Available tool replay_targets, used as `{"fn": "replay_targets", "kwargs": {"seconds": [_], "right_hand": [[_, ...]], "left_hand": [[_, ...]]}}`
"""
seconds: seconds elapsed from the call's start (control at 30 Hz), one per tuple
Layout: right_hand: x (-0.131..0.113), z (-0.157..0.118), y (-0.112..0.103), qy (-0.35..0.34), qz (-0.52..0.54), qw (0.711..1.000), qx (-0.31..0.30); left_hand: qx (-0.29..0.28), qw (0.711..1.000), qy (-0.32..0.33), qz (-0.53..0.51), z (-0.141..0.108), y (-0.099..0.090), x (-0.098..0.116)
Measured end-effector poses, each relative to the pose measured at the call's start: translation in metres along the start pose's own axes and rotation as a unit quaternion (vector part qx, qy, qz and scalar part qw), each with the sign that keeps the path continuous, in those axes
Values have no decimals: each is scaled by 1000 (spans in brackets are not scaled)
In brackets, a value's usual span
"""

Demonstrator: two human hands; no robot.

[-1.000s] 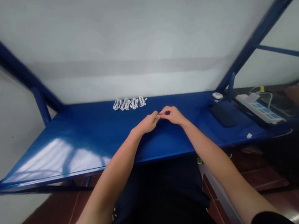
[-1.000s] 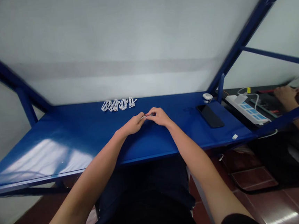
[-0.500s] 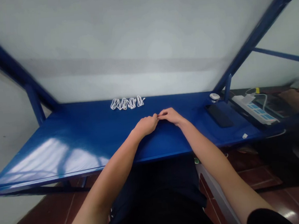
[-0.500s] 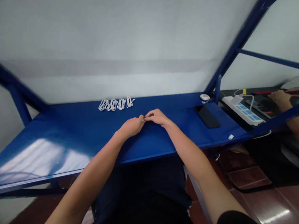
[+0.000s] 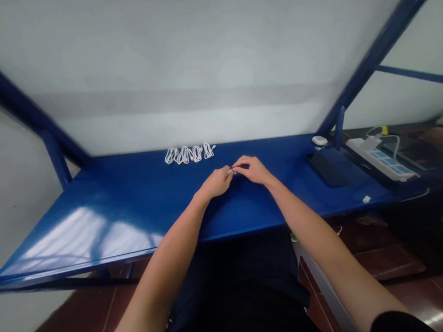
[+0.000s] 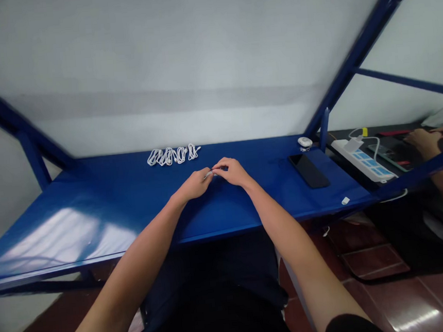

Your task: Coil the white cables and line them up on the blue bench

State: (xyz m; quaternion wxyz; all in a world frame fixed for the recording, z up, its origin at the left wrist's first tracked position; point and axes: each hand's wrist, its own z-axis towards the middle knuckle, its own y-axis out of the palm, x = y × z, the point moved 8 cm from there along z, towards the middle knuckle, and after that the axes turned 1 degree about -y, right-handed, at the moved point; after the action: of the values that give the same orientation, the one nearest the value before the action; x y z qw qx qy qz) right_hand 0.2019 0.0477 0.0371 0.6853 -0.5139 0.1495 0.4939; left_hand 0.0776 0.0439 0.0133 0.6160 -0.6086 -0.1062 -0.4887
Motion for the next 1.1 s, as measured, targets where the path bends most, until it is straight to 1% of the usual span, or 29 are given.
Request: {"fn": "replay_targets", "kwargs": {"seconds": [0.1,0.23,0.33,0.4,0.43,0.5,0.6,0.67,0.73,0.77,0.83,0.87,0.93,1.03,1.1], "right_hand": [[3,0,3,10,-8,1000,-5],[7,1,6,21,-4,1000,-4],[7,1,6,18,11,1000,7],[6,1,6,11,23,1000,10],[5,1,6,8,29,1000,10],[3,0,6,3,37,999,3],[-2,0,7,-15,31,999,-8],[-7,-1,6,-40,24,999,-13],[-13,-2,7,-65,27,997,-19],[-15,-2,7,-75,30,997,-21],[-19,-3,6,-87,33,996,-17],[-20,-3,4,-91,32,995,-10],[-22,-4,1,-96,30,995,11],[-20,-3,-4,-83,39,995,47],[-13,-2,-7,-56,63,994,69]], "left_hand": [[1,1000,-6,-1,0,0,0],[10,999,-27,-37,1,2,-2],[19,994,-49,-100,3,5,-3],[3,980,-94,-177,2,11,-6],[-12,966,-127,-224,1,16,-8],[-42,926,-195,-322,-3,24,-11],[-67,851,-277,-441,-10,33,-10],[-90,798,-318,-503,-14,38,-8],[-124,751,-337,-555,-17,43,-2],[-138,733,-338,-574,-18,45,1],[-150,713,-330,-600,-17,45,5],[-147,710,-323,-608,-16,44,7],[-131,717,-306,-613,-14,40,7],[-101,743,-280,-599,-10,35,7],[-96,759,-265,-587,-9,35,8]]}}
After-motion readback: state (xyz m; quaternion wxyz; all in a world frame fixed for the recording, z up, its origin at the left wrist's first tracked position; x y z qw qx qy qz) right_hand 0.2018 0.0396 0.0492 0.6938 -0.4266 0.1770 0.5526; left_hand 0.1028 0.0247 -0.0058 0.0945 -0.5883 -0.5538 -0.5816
